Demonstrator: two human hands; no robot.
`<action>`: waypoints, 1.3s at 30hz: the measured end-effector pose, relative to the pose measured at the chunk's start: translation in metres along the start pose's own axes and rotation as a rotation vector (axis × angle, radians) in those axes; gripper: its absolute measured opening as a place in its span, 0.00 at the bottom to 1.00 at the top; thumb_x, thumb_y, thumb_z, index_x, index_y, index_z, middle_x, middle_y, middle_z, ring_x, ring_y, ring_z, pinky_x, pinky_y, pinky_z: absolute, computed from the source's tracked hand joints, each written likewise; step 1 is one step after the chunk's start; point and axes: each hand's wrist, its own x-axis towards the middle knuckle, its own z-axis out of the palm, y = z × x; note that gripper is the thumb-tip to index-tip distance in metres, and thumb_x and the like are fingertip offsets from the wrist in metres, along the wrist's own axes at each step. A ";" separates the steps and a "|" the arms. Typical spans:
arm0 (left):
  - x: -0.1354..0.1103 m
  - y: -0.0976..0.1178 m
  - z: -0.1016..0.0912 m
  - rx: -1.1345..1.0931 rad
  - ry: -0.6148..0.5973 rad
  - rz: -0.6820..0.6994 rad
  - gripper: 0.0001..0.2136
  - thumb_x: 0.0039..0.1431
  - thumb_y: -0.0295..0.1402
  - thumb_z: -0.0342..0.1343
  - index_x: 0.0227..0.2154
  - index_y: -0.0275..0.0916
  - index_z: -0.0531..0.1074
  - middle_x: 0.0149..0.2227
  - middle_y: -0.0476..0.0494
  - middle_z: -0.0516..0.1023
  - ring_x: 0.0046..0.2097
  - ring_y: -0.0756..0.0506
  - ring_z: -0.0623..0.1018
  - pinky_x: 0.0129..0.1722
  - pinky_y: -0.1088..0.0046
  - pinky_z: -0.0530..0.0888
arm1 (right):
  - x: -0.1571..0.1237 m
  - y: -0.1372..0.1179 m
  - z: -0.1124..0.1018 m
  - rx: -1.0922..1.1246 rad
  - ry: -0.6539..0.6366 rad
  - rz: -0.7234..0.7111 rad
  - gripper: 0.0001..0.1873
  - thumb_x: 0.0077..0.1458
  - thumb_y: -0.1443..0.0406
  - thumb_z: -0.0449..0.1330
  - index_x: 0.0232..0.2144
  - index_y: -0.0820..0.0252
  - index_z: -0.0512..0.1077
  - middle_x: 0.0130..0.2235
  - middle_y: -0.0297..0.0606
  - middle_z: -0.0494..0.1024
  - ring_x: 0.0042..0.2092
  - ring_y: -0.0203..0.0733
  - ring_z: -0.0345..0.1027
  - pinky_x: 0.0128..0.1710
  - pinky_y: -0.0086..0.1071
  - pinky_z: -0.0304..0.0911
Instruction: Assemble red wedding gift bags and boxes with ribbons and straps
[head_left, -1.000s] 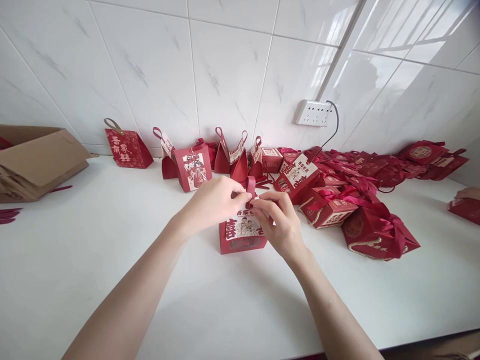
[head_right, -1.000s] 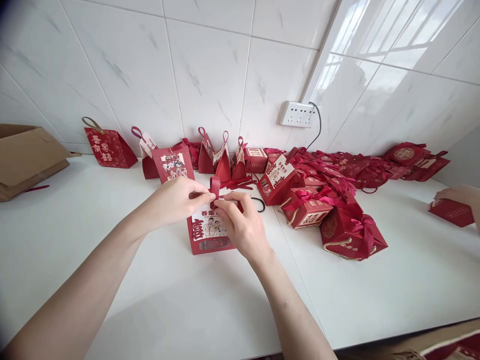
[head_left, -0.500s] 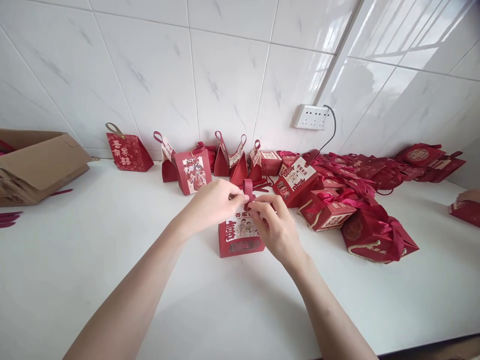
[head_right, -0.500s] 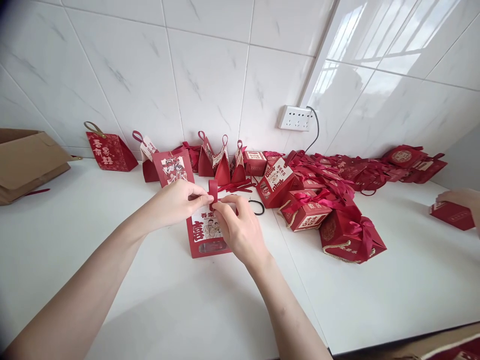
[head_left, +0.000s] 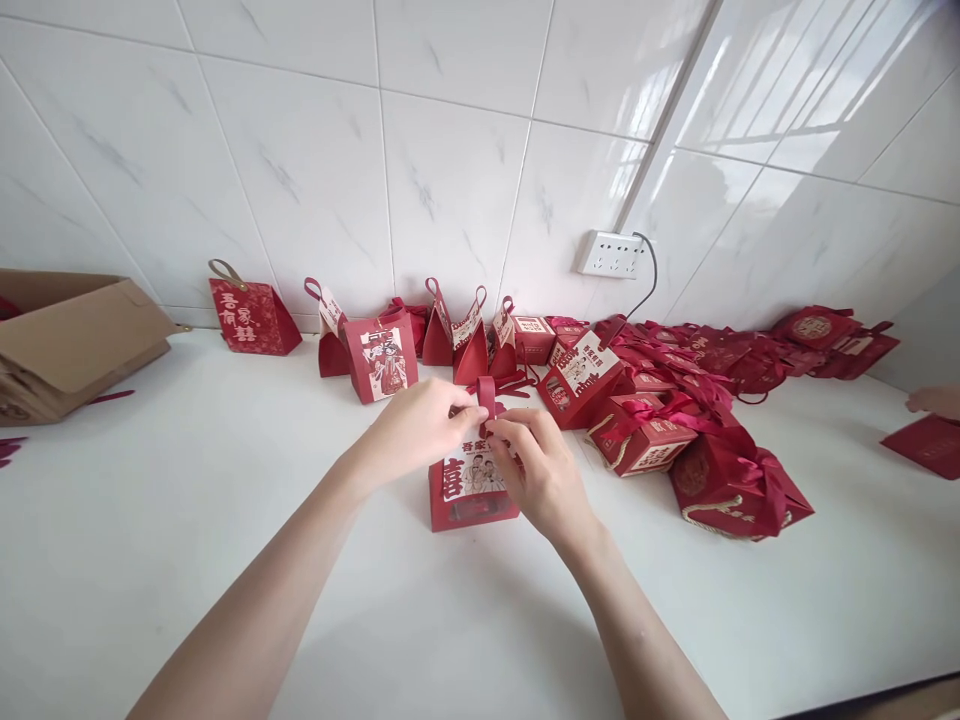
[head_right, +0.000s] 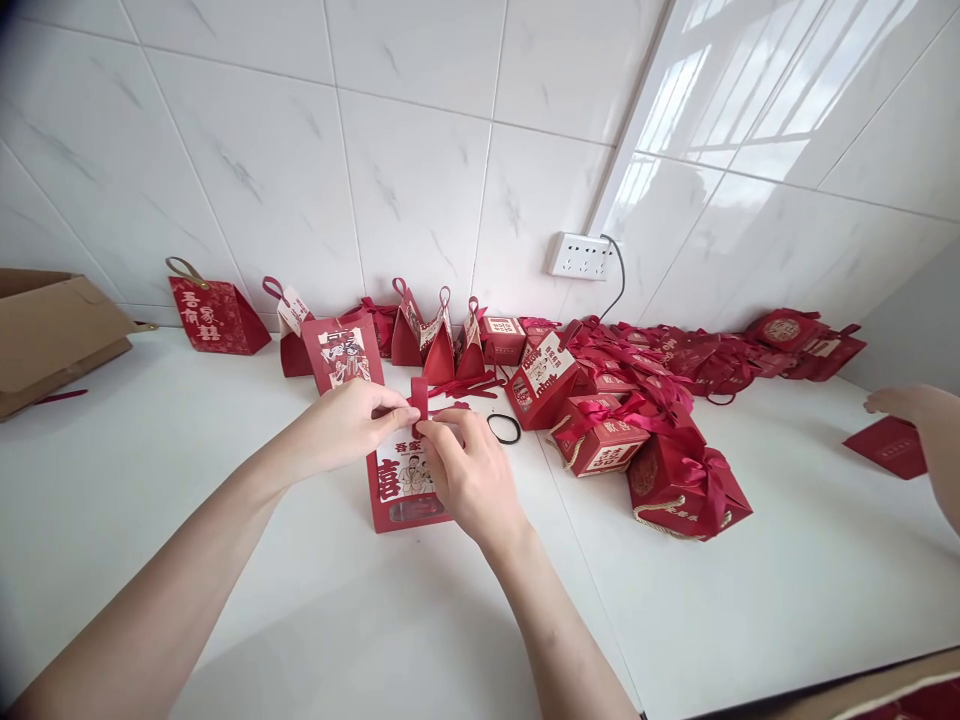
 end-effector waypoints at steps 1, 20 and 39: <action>0.000 0.000 0.000 -0.001 -0.001 0.000 0.15 0.56 0.40 0.45 0.19 0.40 0.67 0.17 0.51 0.61 0.20 0.51 0.60 0.21 0.73 0.54 | 0.000 0.000 -0.001 -0.005 -0.006 0.004 0.08 0.59 0.71 0.52 0.40 0.59 0.68 0.38 0.43 0.71 0.40 0.42 0.68 0.36 0.35 0.69; -0.001 0.002 -0.001 0.015 0.011 -0.013 0.16 0.56 0.39 0.46 0.16 0.39 0.54 0.17 0.53 0.51 0.20 0.52 0.53 0.19 0.72 0.50 | 0.000 0.002 -0.004 0.041 -0.028 0.061 0.08 0.62 0.70 0.48 0.36 0.58 0.66 0.36 0.42 0.73 0.38 0.42 0.66 0.34 0.33 0.65; -0.003 0.003 -0.006 -0.079 -0.065 0.000 0.09 0.48 0.37 0.52 0.24 0.39 0.74 0.24 0.48 0.76 0.28 0.46 0.75 0.24 0.74 0.65 | 0.004 -0.001 0.000 0.361 0.029 0.330 0.05 0.57 0.70 0.54 0.31 0.58 0.69 0.32 0.36 0.71 0.35 0.39 0.65 0.36 0.32 0.62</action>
